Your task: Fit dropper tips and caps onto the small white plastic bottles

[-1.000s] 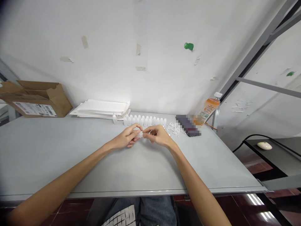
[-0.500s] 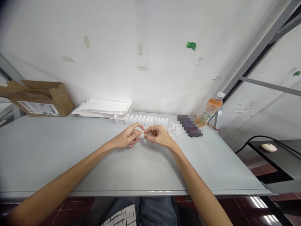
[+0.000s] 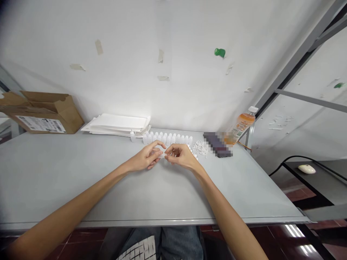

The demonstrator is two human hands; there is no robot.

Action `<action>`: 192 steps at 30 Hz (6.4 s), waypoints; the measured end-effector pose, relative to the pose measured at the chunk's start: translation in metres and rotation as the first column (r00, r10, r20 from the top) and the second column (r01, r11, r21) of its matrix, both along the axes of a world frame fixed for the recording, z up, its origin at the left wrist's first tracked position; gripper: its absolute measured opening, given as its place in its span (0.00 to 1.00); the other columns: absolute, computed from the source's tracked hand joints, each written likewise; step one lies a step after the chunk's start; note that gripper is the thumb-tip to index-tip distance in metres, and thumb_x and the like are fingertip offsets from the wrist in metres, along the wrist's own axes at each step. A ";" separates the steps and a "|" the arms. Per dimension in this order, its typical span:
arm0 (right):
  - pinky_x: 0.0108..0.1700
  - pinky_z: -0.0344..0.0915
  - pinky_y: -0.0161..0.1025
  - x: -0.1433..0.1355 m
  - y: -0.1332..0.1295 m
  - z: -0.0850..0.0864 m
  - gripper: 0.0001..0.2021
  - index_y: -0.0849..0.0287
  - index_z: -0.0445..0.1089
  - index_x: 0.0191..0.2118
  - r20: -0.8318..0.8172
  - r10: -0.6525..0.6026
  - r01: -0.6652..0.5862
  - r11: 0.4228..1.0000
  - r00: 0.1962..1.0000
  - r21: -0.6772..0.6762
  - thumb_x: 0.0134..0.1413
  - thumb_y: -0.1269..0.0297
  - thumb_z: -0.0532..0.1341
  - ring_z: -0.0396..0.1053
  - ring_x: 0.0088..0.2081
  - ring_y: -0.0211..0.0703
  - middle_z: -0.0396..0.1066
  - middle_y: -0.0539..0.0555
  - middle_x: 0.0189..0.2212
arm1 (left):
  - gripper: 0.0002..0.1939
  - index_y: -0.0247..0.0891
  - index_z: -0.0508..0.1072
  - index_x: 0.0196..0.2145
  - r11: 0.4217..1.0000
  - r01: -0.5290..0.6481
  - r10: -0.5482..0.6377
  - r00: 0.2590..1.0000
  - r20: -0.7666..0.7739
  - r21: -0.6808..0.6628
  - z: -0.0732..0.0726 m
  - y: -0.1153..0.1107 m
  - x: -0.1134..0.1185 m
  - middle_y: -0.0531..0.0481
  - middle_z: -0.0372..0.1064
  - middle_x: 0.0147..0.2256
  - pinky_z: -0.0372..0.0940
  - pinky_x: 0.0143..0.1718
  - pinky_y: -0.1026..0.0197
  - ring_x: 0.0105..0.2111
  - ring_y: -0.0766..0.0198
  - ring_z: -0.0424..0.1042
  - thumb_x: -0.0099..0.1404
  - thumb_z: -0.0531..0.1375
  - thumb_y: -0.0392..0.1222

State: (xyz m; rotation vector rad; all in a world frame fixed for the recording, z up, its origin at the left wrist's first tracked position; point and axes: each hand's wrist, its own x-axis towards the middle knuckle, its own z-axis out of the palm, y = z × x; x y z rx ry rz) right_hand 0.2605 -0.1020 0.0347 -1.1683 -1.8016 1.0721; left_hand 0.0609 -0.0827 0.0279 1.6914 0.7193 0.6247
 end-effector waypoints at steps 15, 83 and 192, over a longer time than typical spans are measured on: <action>0.22 0.56 0.33 -0.008 -0.004 0.004 0.10 0.61 0.71 0.29 -0.039 -0.052 0.052 0.998 0.998 0.018 0.47 0.59 0.65 0.64 0.19 0.35 0.66 0.48 0.18 | 0.15 0.41 0.62 0.45 0.981 0.015 0.009 0.992 0.126 -0.192 0.006 0.001 -0.002 0.60 0.55 0.23 0.56 0.15 0.70 0.16 0.75 0.51 0.67 0.55 0.53; 0.23 0.58 0.33 -0.004 -0.001 -0.005 0.11 0.61 0.73 0.30 0.045 -0.036 0.032 0.996 0.998 0.087 0.54 0.58 0.61 0.62 0.19 0.33 0.69 0.50 0.22 | 0.19 0.34 0.78 0.44 0.973 -0.083 0.101 0.992 -0.074 0.214 0.008 0.006 -0.005 0.54 0.64 0.22 0.56 0.22 0.66 0.20 0.71 0.57 0.64 0.58 0.51; 0.22 0.56 0.33 -0.009 0.000 -0.001 0.17 0.62 0.76 0.42 -0.097 -0.093 0.090 0.995 0.991 -0.038 0.51 0.57 0.62 0.70 0.23 0.38 0.76 0.58 0.33 | 0.11 0.41 0.79 0.41 0.857 -0.227 0.238 0.971 0.035 0.462 0.002 0.014 -0.008 0.46 0.73 0.42 0.68 0.32 0.64 0.37 0.64 0.71 0.61 0.61 0.42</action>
